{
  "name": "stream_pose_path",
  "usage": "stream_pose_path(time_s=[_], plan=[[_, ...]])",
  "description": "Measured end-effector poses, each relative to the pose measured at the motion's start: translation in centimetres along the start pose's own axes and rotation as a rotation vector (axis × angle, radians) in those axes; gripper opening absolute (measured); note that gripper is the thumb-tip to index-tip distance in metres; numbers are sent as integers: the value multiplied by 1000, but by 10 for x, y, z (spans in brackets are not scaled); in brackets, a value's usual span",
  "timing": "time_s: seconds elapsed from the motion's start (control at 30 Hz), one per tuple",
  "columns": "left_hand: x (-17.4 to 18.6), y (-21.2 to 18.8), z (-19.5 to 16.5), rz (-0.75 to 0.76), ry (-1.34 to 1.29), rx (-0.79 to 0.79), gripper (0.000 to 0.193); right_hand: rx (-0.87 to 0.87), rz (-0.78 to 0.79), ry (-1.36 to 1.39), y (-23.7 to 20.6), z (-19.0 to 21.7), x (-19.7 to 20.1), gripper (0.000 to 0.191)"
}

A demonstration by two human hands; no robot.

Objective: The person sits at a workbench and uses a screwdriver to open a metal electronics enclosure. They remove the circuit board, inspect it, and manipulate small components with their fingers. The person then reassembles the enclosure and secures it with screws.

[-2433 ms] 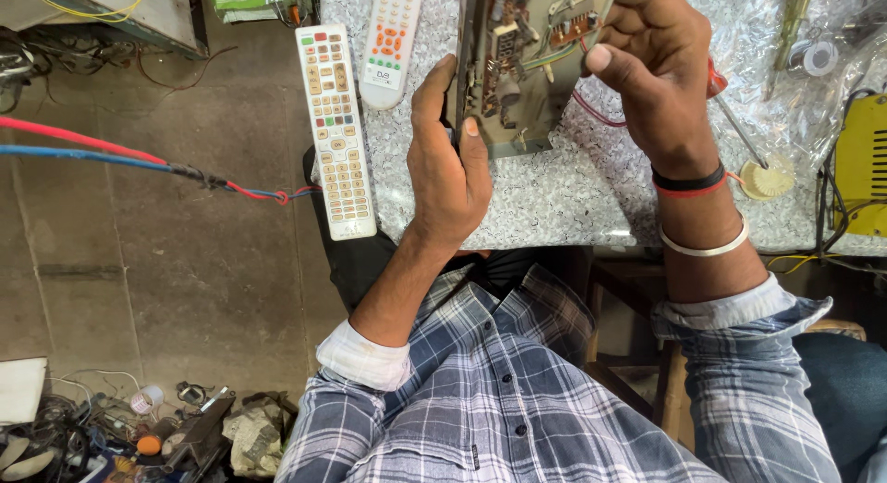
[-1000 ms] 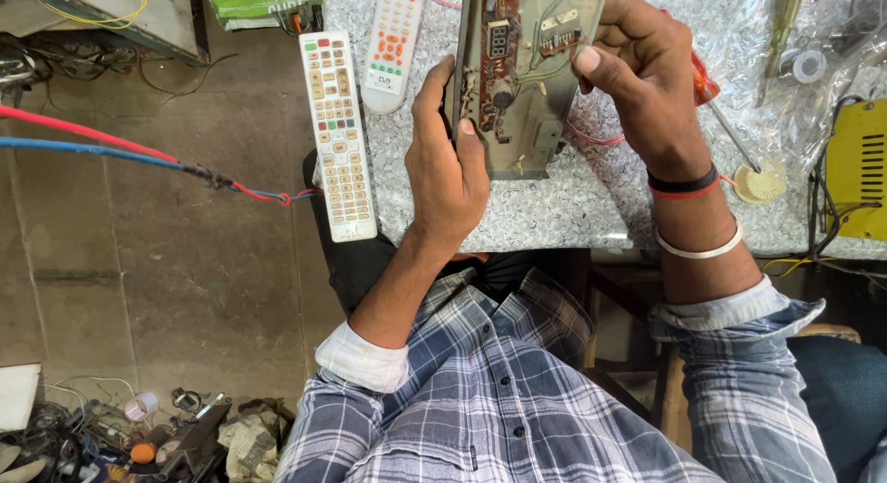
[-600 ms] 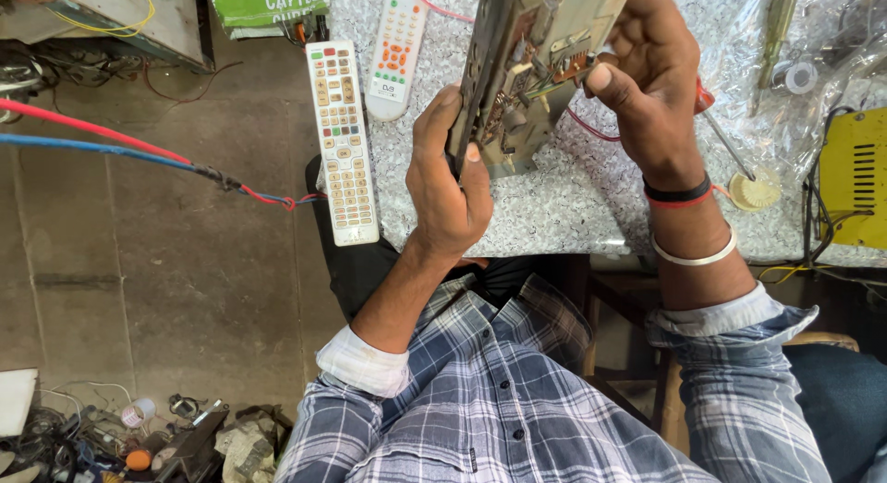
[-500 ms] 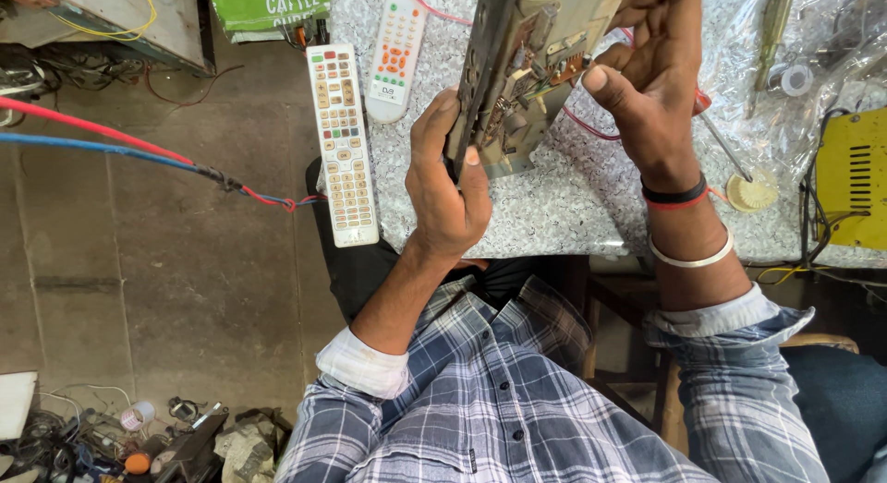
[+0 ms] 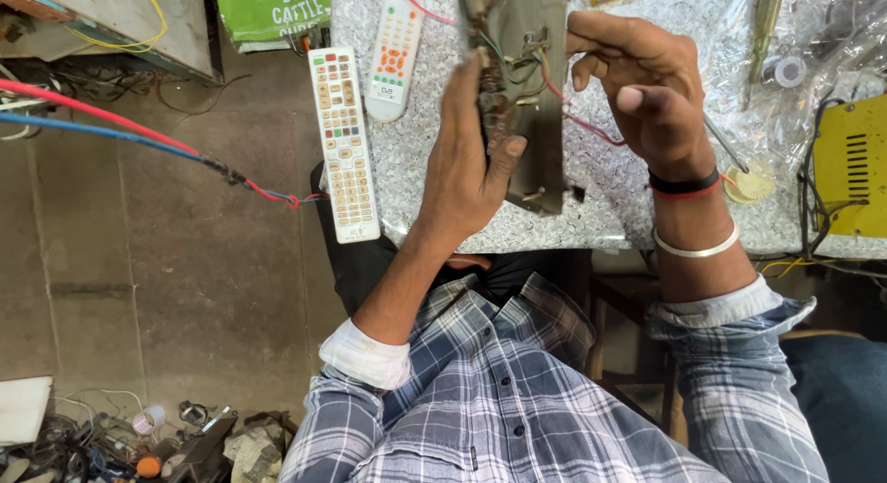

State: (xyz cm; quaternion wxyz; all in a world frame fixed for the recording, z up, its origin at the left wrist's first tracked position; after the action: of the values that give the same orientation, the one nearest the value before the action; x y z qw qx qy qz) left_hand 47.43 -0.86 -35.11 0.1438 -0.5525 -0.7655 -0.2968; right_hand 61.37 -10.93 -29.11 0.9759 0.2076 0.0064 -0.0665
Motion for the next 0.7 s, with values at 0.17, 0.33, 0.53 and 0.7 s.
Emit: stream_pose_path(time_s=[0.17,0.33,0.53,0.7], plan=[[-4,0,5,-5,39,87,54,-56,13,35,-6,-5,2,64],[12,17,24,-210,-191,91,38,-81,63,23,-3,-9,0,61],[15,25,35,-145,-752,-16,45,-85,200,-322,1,0,-25,52],[10,25,34,-35,-907,51,71,-133,0,-288,3,-10,-20,36]])
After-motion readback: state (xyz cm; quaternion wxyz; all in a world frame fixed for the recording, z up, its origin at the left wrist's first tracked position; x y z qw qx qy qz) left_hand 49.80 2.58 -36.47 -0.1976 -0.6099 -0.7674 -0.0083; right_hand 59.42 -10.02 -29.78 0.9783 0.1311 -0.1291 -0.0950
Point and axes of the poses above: each hand's wrist, its own y-axis towards the middle knuckle, its own x-axis out of the back of the hand, z = x × y, the point moved 9 cm from there along y, towards the middle knuckle, and after that the axes turned 15 degrees about z, right-handed, at the moved point
